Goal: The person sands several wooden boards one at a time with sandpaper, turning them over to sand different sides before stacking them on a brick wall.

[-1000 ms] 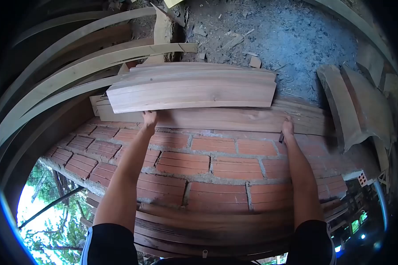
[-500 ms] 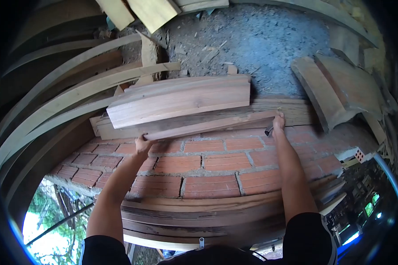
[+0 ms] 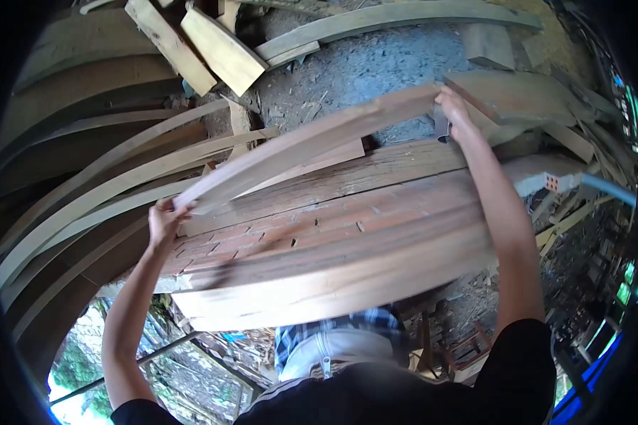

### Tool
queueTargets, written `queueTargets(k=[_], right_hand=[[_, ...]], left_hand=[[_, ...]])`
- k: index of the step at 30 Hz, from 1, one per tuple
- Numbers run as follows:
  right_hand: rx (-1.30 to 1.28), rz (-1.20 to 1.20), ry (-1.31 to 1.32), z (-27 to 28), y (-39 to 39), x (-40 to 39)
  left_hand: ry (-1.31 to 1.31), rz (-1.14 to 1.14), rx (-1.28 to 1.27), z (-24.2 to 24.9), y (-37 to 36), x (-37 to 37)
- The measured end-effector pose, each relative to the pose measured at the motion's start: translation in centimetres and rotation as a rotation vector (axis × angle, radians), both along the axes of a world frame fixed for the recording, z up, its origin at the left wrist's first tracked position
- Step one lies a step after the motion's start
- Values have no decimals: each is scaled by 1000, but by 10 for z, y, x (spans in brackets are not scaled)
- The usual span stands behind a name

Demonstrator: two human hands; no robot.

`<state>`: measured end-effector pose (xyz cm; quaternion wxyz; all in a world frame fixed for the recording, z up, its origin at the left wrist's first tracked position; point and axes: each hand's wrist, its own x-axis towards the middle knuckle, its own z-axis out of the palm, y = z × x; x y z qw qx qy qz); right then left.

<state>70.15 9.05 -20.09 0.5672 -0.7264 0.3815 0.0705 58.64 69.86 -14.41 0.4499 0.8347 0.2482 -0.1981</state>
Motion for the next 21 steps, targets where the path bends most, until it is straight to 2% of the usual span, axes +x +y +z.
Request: queueTargets(k=[2, 5, 6, 7, 8, 10, 11, 13, 15, 17, 18, 19, 21], right_hand=[[-2, 279, -46, 69, -7, -8], [-20, 284, -142, 170, -3, -44], [-22, 259, -143, 197, -4, -63], [-63, 313, -153, 223, -6, -81], [-114, 370, -170, 243, -11, -97], [-168, 364, -182, 265, -20, -136], [-195, 387, -174, 269, -24, -155], [-131, 336, -160, 259, -37, -192], [-129, 276, 5, 243, -39, -224], [-129, 161, 77, 220, -41, -251], [-175, 134, 95, 206, -42, -262], [-182, 130, 101, 195, -42, -268], [-68, 55, 99, 171, -43, -283]], left_hand=[[-74, -31, 30, 75, 1, 4], [-215, -68, 96, 154, 17, -9], [-171, -20, 127, 177, 24, -16], [-127, 28, 154, 194, 28, -25], [-189, 39, 97, 203, 27, -38], [-222, 75, -9, 216, 11, -63], [-180, 104, -48, 223, 0, -81], [-94, 5, -21, 198, 20, -114], [-16, 2, -15, 180, -6, -135], [-197, -22, -27, 136, -21, -156], [-187, -29, 1, 111, -10, -167], [-4, 21, -33, 124, -22, -164], [-108, -25, -27, 127, -37, -166]])
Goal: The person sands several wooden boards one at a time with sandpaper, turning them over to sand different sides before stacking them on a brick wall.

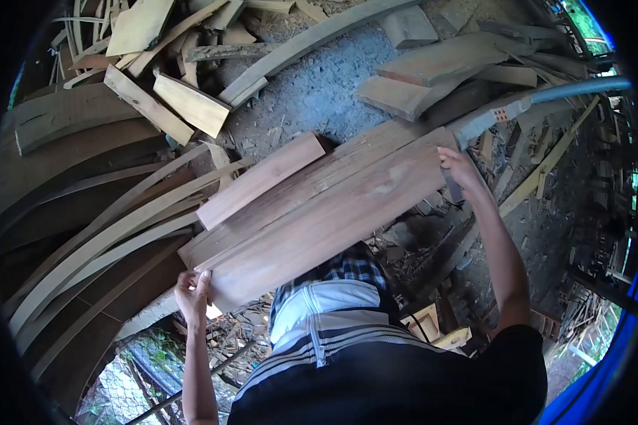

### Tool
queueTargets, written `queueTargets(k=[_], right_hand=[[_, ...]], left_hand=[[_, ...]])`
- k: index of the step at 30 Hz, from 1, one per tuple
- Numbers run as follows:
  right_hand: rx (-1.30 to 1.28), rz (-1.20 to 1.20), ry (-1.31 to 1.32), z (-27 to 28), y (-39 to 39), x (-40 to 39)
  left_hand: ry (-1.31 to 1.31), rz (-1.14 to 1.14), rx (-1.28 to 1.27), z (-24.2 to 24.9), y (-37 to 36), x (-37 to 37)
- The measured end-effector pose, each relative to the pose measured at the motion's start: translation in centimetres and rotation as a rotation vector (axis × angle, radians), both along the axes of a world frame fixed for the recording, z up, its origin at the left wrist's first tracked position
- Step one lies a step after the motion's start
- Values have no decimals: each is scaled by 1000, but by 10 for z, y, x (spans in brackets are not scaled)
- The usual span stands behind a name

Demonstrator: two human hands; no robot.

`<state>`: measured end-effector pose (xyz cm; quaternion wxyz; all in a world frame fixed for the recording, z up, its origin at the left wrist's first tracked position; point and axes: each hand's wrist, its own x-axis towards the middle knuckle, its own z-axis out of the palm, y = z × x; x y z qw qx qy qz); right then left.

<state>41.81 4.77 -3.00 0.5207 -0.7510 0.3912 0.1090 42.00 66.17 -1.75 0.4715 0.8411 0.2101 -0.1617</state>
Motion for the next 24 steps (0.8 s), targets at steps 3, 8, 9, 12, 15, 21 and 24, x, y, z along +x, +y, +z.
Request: queueTargets(k=[3, 8, 9, 12, 15, 21, 24], right_hand=[[-91, 128, -4, -23, -11, -1], [-639, 545, -86, -2, 9, 3], [-639, 547, -86, 8, 21, 3], [-846, 540, -274, 37, 74, 1], [-1004, 689, -310, -6, 85, -16], [-1121, 341, -298, -46, 120, -47], [-1116, 337, -338, -50, 111, -49]], left_hand=[[-139, -99, 78, 14, -26, 0], [-293, -762, 747, 21, -24, 8], [-286, -818, 718, 11, -17, 4], [-258, -875, 548, -13, -14, -18], [-216, -840, 448, -10, -17, -25], [-288, -871, 673, -17, -15, -34], [-278, -873, 622, -25, -10, -34]])
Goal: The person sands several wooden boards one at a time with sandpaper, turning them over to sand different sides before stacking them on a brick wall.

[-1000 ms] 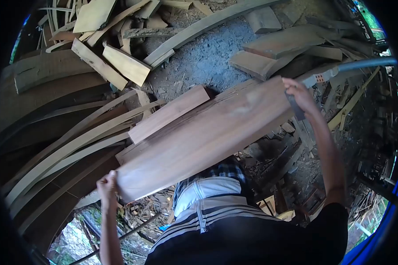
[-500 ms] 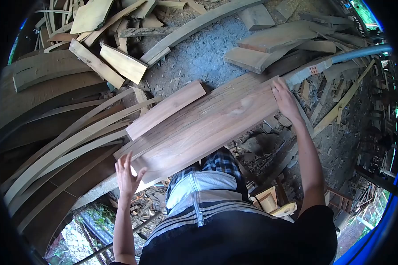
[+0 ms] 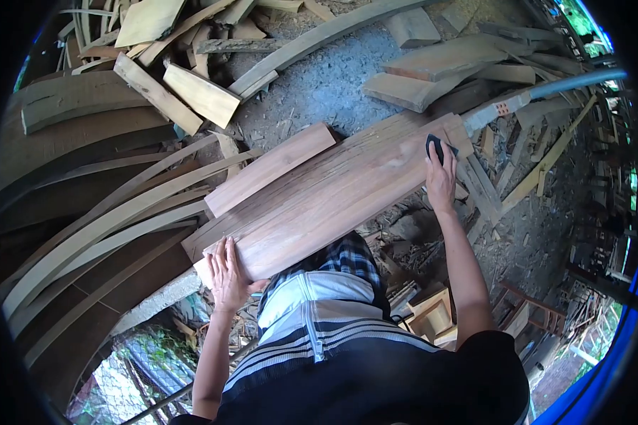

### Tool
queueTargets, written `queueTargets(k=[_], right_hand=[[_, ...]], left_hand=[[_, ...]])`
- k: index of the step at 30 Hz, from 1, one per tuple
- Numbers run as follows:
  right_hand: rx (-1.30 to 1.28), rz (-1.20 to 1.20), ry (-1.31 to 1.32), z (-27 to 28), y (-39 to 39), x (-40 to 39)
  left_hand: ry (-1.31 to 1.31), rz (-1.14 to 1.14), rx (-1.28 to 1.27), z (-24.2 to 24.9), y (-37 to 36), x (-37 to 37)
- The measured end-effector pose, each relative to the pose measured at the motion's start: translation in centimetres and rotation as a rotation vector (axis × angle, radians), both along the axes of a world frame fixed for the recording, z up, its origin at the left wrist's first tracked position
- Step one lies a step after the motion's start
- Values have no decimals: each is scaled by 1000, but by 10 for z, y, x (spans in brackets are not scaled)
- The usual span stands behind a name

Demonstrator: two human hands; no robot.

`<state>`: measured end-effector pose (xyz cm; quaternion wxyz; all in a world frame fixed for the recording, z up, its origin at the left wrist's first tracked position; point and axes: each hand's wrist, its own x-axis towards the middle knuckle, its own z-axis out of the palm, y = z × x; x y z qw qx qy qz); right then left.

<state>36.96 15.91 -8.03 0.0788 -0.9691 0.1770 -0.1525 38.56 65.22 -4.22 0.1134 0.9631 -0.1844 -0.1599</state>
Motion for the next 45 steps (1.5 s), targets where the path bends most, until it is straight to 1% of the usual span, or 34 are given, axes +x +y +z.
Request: queueTargets(k=[2, 3, 4, 6, 7, 8, 10, 11, 13, 15, 16, 18, 20, 21, 22, 23, 24, 26, 27, 28, 29, 30, 31, 32, 33, 35, 36, 37, 38, 39, 40, 42, 44, 45], right_hand=[[12, -25, -113, -14, -8, 4], [17, -148, -107, -29, 1, 10], [102, -139, -173, -24, 38, 12], [319, 237, -220, -20, 130, 0], [302, 440, -227, -14, 175, -8], [339, 711, -91, 0, 209, -16], [500, 970, 25, 6, 228, -22], [391, 994, -86, 11, 211, -10], [45, 806, -56, 1, 142, 12], [635, 295, -43, -4, 56, 23], [189, 194, -174, -24, 12, 24], [188, -68, -193, -25, -28, 22], [283, -117, -275, -32, 12, 24], [141, 27, -261, -28, 54, 19], [491, 131, -132, -12, 93, 15], [307, 378, -198, -23, 131, 5], [266, 562, -138, -27, 161, -8], [350, 785, 0, -10, 171, -18], [291, 827, -72, -8, 145, -9], [118, 727, -109, -6, 112, 2], [363, 535, -153, -19, 73, 9], [372, 339, -192, -9, 42, 20], [239, 248, -236, -22, 1, 29], [349, 80, -271, -23, -26, 35], [361, 93, -264, -24, -21, 34], [391, -86, -216, -20, 1, 40], [249, 58, -286, -39, 31, 35], [167, 202, -192, -23, 74, 21], [277, 391, -198, -31, 109, 6], [167, 636, -43, -12, 135, -6], [372, 750, -59, -10, 154, -27], [389, 855, -115, -8, 139, -35], [269, 640, -93, 3, 76, -26], [214, 427, -81, -14, 39, -21]], left_hand=[[21, -14, -20, -3, 3, 0], [11, -22, -38, -6, 4, -1], [-7, -33, -54, -7, 6, 1], [-20, -33, -71, -7, 6, 4], [-10, -25, -79, -8, 6, 0], [-10, -32, -89, -10, 8, -4], [-32, -24, -101, -15, 9, -3], [-31, -21, -102, -15, 10, -3], [-37, -23, -105, -14, 11, -2], [-53, -23, -103, -16, 11, -3], [-50, -18, -101, -16, 10, -4], [-56, -14, -118, -16, 10, -3], [-47, -4, -135, -18, 9, -1], [-59, -10, -146, -17, 9, -2], [-70, -14, -155, -16, 9, -4], [-88, -21, -136, -16, 9, -4], [-109, -12, -142, -17, 9, -6], [-153, 43, -249, -23, 11, -12], [-171, 78, -244, -26, 11, -16], [-165, 114, -204, -25, 10, -21], [-158, 150, -164, -25, 9, -26], [-152, 162, -152, -27, 8, -32], [-140, 185, -99, -31, 7, -39], [-136, 210, -78, -34, 6, -44], [-132, 235, -57, -37, 4, -49], [-134, 250, -15, -36, 3, -51], [-131, 241, 4, -36, 3, -51], [-136, 239, 8, -36, 2, -51], [-140, 238, 15, -35, 1, -53], [-155, 244, 33, -32, -1, -55], [-159, 248, 32, -32, -2, -57], [-157, 275, 50, -37, -4, -59], [-172, 335, -30, -43, -6, -65], [-166, 362, -49, -43, -8, -68]])
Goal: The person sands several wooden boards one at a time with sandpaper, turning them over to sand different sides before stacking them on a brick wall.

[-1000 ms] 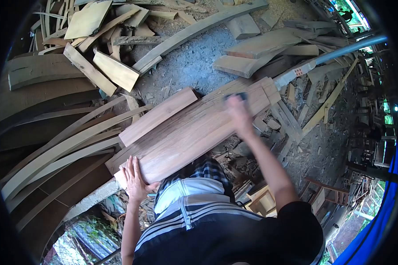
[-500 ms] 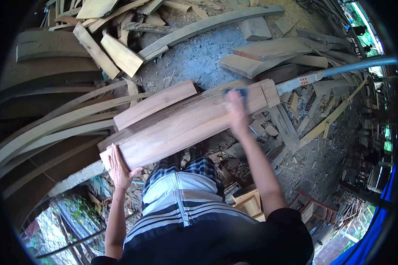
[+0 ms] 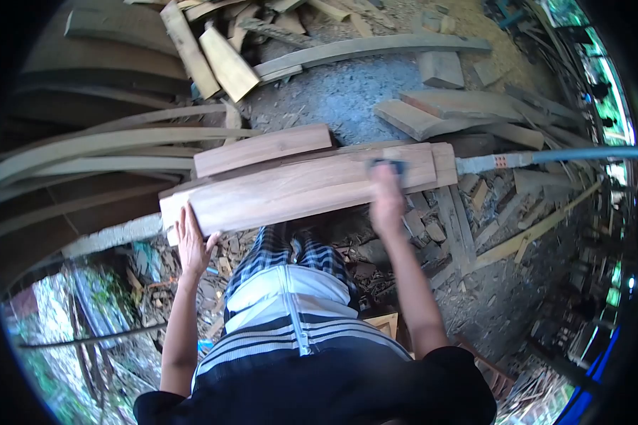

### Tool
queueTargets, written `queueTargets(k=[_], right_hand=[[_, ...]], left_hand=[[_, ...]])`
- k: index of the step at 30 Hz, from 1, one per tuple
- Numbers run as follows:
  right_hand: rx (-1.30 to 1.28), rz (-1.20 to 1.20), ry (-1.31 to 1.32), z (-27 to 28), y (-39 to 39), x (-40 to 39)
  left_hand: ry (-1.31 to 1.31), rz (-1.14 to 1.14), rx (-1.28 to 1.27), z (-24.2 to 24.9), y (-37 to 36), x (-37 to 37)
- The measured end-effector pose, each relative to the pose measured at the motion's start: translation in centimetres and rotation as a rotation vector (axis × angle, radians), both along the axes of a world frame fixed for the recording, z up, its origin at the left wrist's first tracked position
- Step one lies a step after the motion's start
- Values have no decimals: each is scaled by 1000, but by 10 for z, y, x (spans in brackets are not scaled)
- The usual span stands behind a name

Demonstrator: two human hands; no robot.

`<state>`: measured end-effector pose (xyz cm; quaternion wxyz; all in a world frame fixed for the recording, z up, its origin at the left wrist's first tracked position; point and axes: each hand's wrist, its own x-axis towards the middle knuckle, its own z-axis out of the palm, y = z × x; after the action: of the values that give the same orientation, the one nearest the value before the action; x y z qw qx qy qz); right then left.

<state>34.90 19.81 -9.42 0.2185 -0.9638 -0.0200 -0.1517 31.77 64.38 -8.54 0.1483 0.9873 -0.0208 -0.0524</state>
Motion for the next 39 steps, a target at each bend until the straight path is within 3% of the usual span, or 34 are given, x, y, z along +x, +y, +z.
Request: queueTargets(k=[1, 2, 3, 5, 7, 9, 11, 13, 15, 18, 21, 23, 25, 27, 28, 30, 33, 36, 38, 39], right_hand=[[-21, -137, -44, 4, -30, 6], [146, -319, -74, -6, -59, 11], [32, -364, -81, -9, -75, 12], [48, -368, -116, -18, -45, 9], [-29, -133, -74, -7, 40, -5], [112, 186, -27, 5, 114, -25], [215, 477, 74, 12, 145, -35], [129, 631, 27, 7, 118, -26], [-94, 349, 3, 8, 64, -19], [-113, -73, -61, -12, -37, -10], [116, -350, -104, -22, -44, -2], [92, -82, -44, -3, 42, 1], [-32, 366, -18, 7, 136, -6], [178, 642, -93, -2, 221, -11], [292, 728, -3, 2, 252, -14], [203, 919, -145, 3, 283, -12], [309, 888, 39, 4, 230, -1], [-110, 454, -2, 9, 100, 12], [-95, 83, 0, -2, 8, 16], [37, -100, -44, -14, -37, 18]], left_hand=[[-1, 28, -17, 2, -3, 0], [-28, 23, -3, 1, -3, -1], [-26, 19, 22, 0, -2, -1], [-48, 12, 41, -4, 0, 0], [-34, 32, 22, 0, -2, 0], [-31, 45, 18, -2, -3, -1], [-9, 63, 27, -1, -3, -1], [23, 18, 71, 0, 1, 0], [45, 21, 68, -2, 7, -5], [55, -5, 217, -8, 7, -12], [77, 6, 180, -2, 1, -12], [76, 17, 183, -2, -1, -11], [85, 11, 192, -3, 3, -13], [47, 3, 171, -6, 3, -14], [57, 9, 147, -7, 4, -14], [105, -14, 222, -1, 5, -13], [82, 5, 214, 2, 14, -12], [48, 3, 236, 3, 16, -14], [70, 26, 221, 8, 10, -14], [80, 39, 221, 9, 8, -11]])
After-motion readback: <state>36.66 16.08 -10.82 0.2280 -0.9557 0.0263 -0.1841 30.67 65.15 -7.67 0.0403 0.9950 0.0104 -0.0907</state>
